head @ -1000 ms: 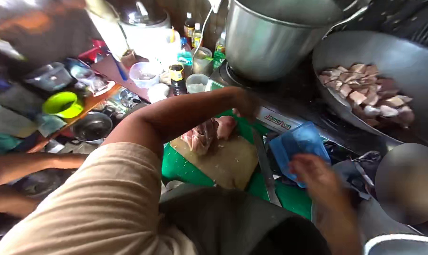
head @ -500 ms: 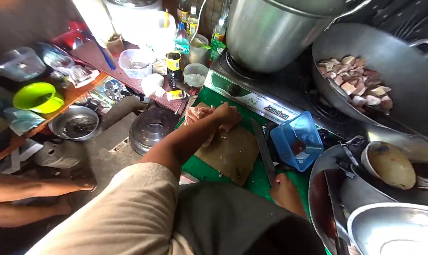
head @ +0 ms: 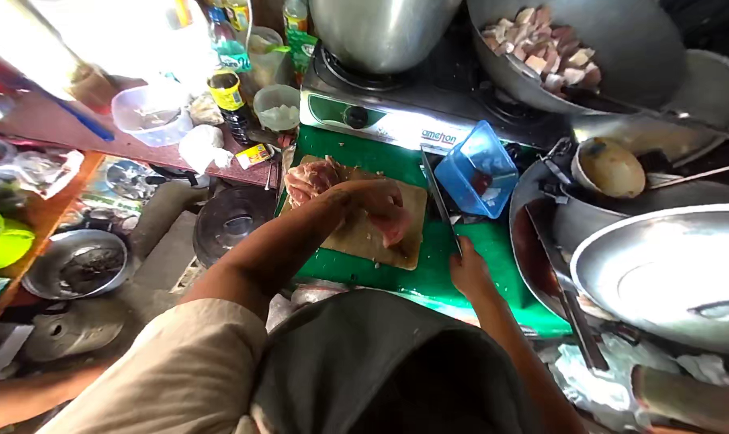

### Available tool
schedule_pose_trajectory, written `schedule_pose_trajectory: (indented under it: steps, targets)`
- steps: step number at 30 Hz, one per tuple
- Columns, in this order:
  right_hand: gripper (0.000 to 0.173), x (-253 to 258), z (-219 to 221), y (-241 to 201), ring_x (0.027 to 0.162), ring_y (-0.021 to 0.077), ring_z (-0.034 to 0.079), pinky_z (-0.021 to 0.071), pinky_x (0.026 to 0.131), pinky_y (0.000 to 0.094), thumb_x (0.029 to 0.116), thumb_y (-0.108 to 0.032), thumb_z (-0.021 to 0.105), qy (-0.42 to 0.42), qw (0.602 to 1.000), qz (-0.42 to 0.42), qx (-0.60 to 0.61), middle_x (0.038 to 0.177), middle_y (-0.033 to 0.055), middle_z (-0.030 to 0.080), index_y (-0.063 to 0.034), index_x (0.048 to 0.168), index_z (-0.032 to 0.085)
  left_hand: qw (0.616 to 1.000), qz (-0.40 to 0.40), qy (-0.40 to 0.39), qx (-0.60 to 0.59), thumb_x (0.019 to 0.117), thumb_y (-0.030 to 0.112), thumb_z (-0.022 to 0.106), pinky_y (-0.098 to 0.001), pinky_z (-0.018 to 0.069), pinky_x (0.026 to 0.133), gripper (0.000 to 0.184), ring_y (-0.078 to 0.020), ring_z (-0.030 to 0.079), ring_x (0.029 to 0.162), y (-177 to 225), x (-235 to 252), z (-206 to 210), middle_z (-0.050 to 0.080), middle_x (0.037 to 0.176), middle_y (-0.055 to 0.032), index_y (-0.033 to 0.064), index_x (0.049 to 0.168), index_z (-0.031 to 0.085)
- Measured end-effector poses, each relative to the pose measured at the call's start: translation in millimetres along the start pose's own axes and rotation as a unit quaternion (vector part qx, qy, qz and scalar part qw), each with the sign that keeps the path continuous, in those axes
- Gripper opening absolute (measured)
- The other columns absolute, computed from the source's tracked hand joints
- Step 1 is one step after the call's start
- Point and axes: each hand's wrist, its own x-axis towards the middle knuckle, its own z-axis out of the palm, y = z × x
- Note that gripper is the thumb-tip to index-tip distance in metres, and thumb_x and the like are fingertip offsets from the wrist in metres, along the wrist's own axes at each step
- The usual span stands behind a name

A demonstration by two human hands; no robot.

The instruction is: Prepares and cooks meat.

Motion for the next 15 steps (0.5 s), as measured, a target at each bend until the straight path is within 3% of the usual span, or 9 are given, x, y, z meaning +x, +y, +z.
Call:
schedule_pose_trajectory:
  steps: [2,3,5,7,9,10,12,13,15]
  targets:
    - [0.049,-14.5,7.2,-1.9,0.111,0.0419,0.067,0.0518,0.096,0.0557,0.1055,-0.009,0.046,0.024,0.999,0.003,0.04,0.123,0.0293,0.065,-0.0022,0.153,0.039,0.994,0.06,-0.028,0.09,0.0998,0.009,0.064,-0.0459,0.0488,0.087,0.023,-0.0272,0.062,0.097,-11.3,7.0,1.5,0.067,0.108,-0.0194,-0.0039,0.118,0.068]
    - [0.049,-21.2,11.4,-1.4,0.107,0.0412,0.067,0.0522,0.094,0.0552,0.1047,-0.008,0.047,0.035,0.998,0.003,0.06,0.121,0.0293,0.065,-0.0011,0.153,0.039,0.993,0.052,-0.013,0.101,0.0991,0.004,0.063,-0.0487,0.0469,0.089,0.022,-0.0307,0.06,0.1,-12.5,8.0,2.0,0.065,0.11,-0.022,-0.0065,0.118,0.066]
    - [0.051,-33.7,18.7,-0.8,0.101,0.0371,0.068,0.0534,0.089,0.0522,0.1035,-0.008,0.049,0.048,0.994,0.011,0.099,0.118,0.0276,0.066,-0.0009,0.153,0.039,0.987,0.054,0.108,0.103,0.0929,0.007,0.07,-0.0559,0.0498,0.099,0.032,-0.0369,0.064,0.114,-39.2,36.5,4.1,0.067,0.12,-0.0227,-0.0009,0.124,0.067]
    - [0.05,-46.4,26.8,0.1,0.084,0.0295,0.066,0.055,0.077,0.0463,0.1028,-0.006,0.049,0.06,0.988,0.019,0.14,0.108,0.0242,0.065,0.0003,0.152,0.04,0.968,0.063,0.208,0.123,0.0899,0.02,0.075,-0.0595,0.0498,0.097,0.039,-0.0409,0.063,0.115,-63.8,57.4,3.5,0.066,0.118,-0.0233,0.0014,0.122,0.065]
    - [0.046,-60.5,32.8,0.1,0.069,0.0209,0.065,0.0565,0.065,0.0382,0.1035,-0.004,0.047,0.061,0.982,0.029,0.176,0.095,0.0182,0.063,0.0034,0.149,0.04,0.973,0.01,0.193,0.128,0.0993,0.041,0.067,-0.0598,0.0508,0.097,0.053,-0.04,0.065,0.113,-56.1,35.7,5.3,0.066,0.118,-0.0238,-0.0016,0.13,0.059]
    - [0.045,-67.4,35.2,-0.5,0.065,0.0183,0.063,0.0562,0.062,0.0354,0.1036,-0.003,0.047,0.059,0.979,0.034,0.193,0.09,0.0159,0.062,0.0044,0.148,0.04,0.98,-0.021,0.16,0.114,0.101,0.047,0.062,-0.0599,0.0498,0.099,0.064,-0.0399,0.064,0.116,-49.2,20.7,9.3,0.065,0.123,-0.0251,-0.0027,0.14,0.052]
    - [0.042,-78.7,42.1,0.8,0.06,0.0153,0.061,0.055,0.058,0.0323,0.1024,-0.001,0.048,0.062,0.975,0.04,0.21,0.085,0.0134,0.061,0.005,0.144,0.044,0.988,-0.054,0.111,0.089,0.1018,0.047,0.06,-0.0599,0.0504,0.096,0.072,-0.041,0.064,0.113,-44.7,6.9,24.4,0.063,0.125,-0.0272,-0.0031,0.15,0.041]
    - [0.042,-82.3,46.5,2.8,0.059,0.0149,0.06,0.054,0.057,0.0323,0.1021,-0.001,0.047,0.062,0.974,0.039,0.213,0.084,0.013,0.06,0.0049,0.143,0.045,0.99,-0.056,0.104,0.075,0.1022,0.047,0.059,-0.0611,0.0494,0.097,0.072,-0.0424,0.063,0.116,-44.9,7.5,33.1,0.062,0.127,-0.0281,-0.0024,0.151,0.039]
    - [0.039,-87.8,56.9,7.7,0.06,0.017,0.059,0.0538,0.06,0.0354,0.1023,-0.003,0.047,0.063,0.973,0.034,0.219,0.084,0.0139,0.06,0.0052,0.141,0.047,0.989,-0.018,0.123,0.08,0.1016,0.056,0.055,-0.06,0.0506,0.097,0.072,-0.0412,0.064,0.116,-52.6,27.3,51.5,0.063,0.125,-0.0265,-0.0014,0.143,0.048]
